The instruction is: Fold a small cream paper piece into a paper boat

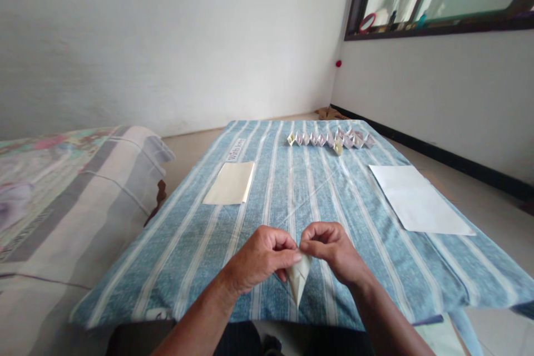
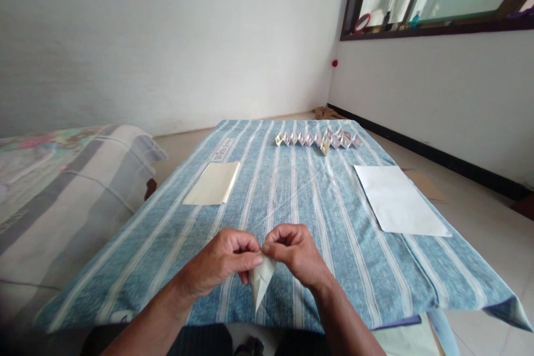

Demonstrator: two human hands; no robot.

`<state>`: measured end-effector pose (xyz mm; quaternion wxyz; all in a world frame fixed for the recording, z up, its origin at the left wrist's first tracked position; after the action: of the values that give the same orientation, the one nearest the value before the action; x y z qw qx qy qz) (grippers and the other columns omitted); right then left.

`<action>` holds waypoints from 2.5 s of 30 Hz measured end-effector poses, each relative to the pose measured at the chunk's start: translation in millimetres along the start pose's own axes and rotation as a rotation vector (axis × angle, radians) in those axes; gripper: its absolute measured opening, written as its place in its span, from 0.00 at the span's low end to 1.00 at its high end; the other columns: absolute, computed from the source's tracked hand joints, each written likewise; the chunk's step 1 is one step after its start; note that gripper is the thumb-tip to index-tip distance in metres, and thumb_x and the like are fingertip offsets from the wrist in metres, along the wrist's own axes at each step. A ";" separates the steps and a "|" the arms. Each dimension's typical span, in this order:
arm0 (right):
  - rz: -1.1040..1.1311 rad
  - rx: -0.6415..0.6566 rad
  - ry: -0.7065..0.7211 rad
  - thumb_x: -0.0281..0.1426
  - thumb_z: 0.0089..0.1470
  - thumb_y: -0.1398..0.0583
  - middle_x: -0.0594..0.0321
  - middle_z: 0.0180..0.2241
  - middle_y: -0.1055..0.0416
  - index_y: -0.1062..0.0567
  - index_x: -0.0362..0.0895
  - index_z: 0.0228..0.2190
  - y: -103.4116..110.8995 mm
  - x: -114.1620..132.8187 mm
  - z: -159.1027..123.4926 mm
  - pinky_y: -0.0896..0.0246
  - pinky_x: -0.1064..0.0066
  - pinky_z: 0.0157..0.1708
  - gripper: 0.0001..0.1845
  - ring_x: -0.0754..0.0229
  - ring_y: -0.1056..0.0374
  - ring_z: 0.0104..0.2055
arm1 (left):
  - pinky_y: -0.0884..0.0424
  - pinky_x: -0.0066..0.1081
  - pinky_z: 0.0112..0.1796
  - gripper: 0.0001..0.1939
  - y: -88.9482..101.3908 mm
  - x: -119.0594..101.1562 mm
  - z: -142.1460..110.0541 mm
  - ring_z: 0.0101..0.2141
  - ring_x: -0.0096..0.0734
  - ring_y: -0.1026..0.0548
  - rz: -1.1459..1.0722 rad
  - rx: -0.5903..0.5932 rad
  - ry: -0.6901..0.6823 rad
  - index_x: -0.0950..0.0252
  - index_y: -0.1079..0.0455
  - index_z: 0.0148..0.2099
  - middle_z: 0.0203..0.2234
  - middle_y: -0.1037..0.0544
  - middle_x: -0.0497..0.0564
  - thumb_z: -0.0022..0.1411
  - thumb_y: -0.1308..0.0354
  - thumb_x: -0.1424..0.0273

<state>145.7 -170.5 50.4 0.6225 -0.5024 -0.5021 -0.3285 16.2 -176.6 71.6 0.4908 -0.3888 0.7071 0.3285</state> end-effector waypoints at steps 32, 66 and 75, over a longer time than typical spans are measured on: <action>0.095 0.156 0.036 0.41 0.47 0.31 0.66 0.23 0.30 0.22 0.41 0.26 0.8 -7.1 -2.3 0.46 0.75 0.28 0.15 0.68 0.41 0.25 | 0.33 0.23 0.21 0.10 6.3 -4.0 -1.0 0.17 0.22 0.31 -0.084 -0.016 -0.040 0.68 0.25 0.24 0.16 0.28 0.46 0.48 0.34 0.65; -0.035 -0.151 0.140 0.39 0.46 0.31 0.65 0.20 0.29 0.24 0.43 0.21 -4.6 -5.9 -1.1 0.41 0.71 0.28 0.14 0.64 0.36 0.24 | 0.27 0.36 0.43 0.17 -1.3 12.8 -40.7 0.41 0.44 0.22 0.163 -0.736 -0.294 0.59 0.24 0.45 0.42 0.19 0.53 0.51 0.34 0.67; -0.495 -0.112 0.372 0.35 0.55 0.38 0.63 0.25 0.24 0.22 0.46 0.26 -30.4 16.0 -13.3 0.39 0.66 0.34 0.09 0.59 0.31 0.29 | 0.28 0.32 0.43 0.16 -3.4 26.5 -25.0 0.38 0.42 0.21 -0.102 -0.511 -0.218 0.61 0.24 0.41 0.35 0.18 0.50 0.49 0.31 0.63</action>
<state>126.3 -190.2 74.8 0.5763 -0.3298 -0.4675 -0.5836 2.5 -205.4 53.7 0.4660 -0.4974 0.5241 0.5107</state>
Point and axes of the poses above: each hand's wrist, its own z-axis towards the middle knuckle, its own y-axis out of the back of the hand, x = y × z, the point moved 6 cm from there along z, towards the middle knuckle
